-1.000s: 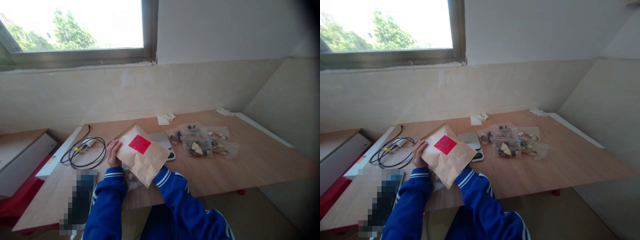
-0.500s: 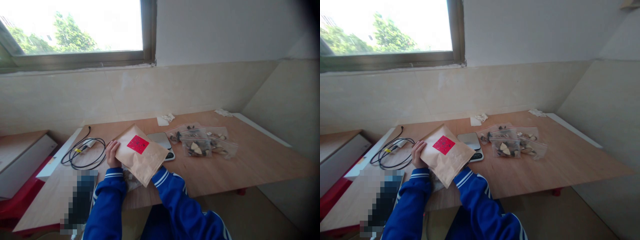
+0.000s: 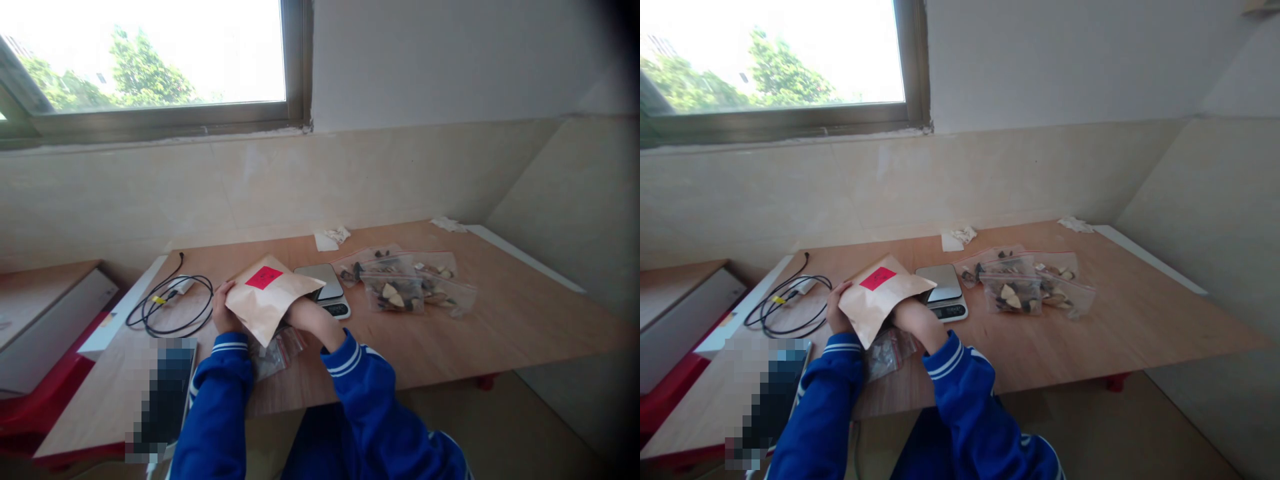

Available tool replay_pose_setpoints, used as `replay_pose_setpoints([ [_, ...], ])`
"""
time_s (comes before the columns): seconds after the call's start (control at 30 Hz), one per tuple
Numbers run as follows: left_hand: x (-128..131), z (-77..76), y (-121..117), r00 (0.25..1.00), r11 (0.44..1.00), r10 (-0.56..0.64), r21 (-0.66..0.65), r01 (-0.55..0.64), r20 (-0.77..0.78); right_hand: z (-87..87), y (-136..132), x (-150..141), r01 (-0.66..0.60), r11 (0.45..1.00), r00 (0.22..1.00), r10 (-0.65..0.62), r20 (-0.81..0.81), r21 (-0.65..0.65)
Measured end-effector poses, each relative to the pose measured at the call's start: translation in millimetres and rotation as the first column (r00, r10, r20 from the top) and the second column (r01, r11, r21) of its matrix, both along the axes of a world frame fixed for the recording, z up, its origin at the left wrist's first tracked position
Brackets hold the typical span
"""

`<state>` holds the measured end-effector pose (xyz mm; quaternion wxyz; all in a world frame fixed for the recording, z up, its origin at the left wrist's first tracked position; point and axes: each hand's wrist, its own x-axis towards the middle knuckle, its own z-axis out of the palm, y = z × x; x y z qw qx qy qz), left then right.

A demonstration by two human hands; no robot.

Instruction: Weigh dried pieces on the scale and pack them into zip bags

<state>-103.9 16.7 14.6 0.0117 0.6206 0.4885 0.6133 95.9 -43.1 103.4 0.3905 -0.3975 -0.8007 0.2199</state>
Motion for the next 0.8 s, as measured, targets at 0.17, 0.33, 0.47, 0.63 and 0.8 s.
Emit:
replay_pose_setpoints([
  [0.17, 0, -1.9, 2, 0.999, 0.997, -0.037, -0.066, 0.039, 0.034, 22.5, -8, 18, -0.139, 0.990, 0.988, 0.139, 0.063, 0.006],
  [0.33, -2, -8.3, 7, 0.998, 0.991, -0.013, -0.131, 0.021, 0.062, 23.1, -9, 22, -0.032, 0.991, 0.993, 0.017, 0.116, 0.132],
  [0.47, -5, -11.9, 9, 1.000, 0.987, -0.005, -0.159, 0.009, 0.025, 20.9, -6, 27, 0.039, 0.973, 0.995, -0.060, 0.086, 0.226],
  [0.63, -9, -17.1, 13, 1.000, 0.982, 0.000, -0.190, 0.006, 0.031, 18.6, 0, 41, 0.182, 0.947, 0.979, -0.148, -0.141, 0.265],
  [0.8, -11, -20.6, 14, 0.999, 0.976, 0.048, -0.213, -0.045, 0.010, -11.4, 11, 63, 0.360, 0.925, 0.866, -0.284, -0.412, 0.120],
])
